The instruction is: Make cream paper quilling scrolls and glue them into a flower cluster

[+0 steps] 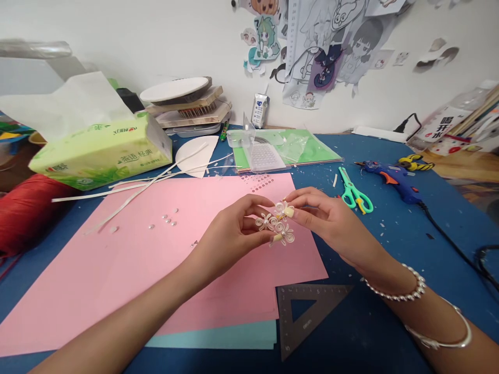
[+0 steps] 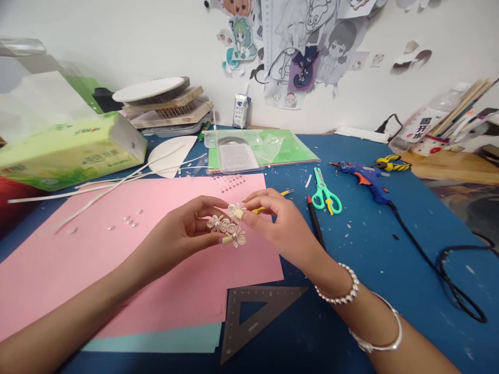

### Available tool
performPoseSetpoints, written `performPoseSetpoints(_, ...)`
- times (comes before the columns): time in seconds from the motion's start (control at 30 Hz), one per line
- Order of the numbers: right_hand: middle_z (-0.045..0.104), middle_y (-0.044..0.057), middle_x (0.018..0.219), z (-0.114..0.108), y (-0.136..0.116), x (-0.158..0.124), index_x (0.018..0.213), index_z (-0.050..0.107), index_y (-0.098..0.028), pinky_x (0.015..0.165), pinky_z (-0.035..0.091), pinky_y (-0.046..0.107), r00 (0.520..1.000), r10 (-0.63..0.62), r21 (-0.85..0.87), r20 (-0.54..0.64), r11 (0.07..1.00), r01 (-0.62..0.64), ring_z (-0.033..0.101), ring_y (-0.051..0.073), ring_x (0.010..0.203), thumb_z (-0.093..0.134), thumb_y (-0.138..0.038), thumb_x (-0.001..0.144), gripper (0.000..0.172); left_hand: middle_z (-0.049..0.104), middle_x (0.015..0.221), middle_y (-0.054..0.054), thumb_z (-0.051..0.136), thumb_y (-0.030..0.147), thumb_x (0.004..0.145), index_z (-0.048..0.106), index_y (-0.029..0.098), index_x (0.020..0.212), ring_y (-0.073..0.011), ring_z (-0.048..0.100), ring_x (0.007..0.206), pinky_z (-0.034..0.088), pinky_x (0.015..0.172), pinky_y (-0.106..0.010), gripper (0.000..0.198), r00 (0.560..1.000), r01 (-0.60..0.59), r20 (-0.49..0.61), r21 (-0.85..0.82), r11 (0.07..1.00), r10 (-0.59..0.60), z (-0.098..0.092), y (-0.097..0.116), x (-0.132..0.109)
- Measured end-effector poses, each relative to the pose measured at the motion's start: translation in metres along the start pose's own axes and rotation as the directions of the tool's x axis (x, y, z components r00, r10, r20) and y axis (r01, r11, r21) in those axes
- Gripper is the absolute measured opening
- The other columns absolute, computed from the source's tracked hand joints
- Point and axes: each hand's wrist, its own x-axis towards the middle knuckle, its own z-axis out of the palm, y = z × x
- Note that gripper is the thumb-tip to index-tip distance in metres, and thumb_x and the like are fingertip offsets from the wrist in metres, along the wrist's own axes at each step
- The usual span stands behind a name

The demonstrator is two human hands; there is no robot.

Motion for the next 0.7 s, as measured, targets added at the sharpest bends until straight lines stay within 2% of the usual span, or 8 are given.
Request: performPoseSetpoints(0.7,0.055,0.004,0.099,0.0021,-0.0017,0.0001,0.077,0.061,-0.020,0.083,0.041,0.031,0.999,0.027,0.022,0.041,0.999,-0.028,0.051,0.016,0.097,0.054,-0.032,0.075,0.013,0.058,0.083,0.000,0.060,0.022,0.070,0.046,0.021,0.098,-0.0152,0.061,0.076,0.049,0.071,-0.029,0.031,1.000,0.003,0.003,-0.001,1.000,-0.003,0.0007,0.0026,-0.0002)
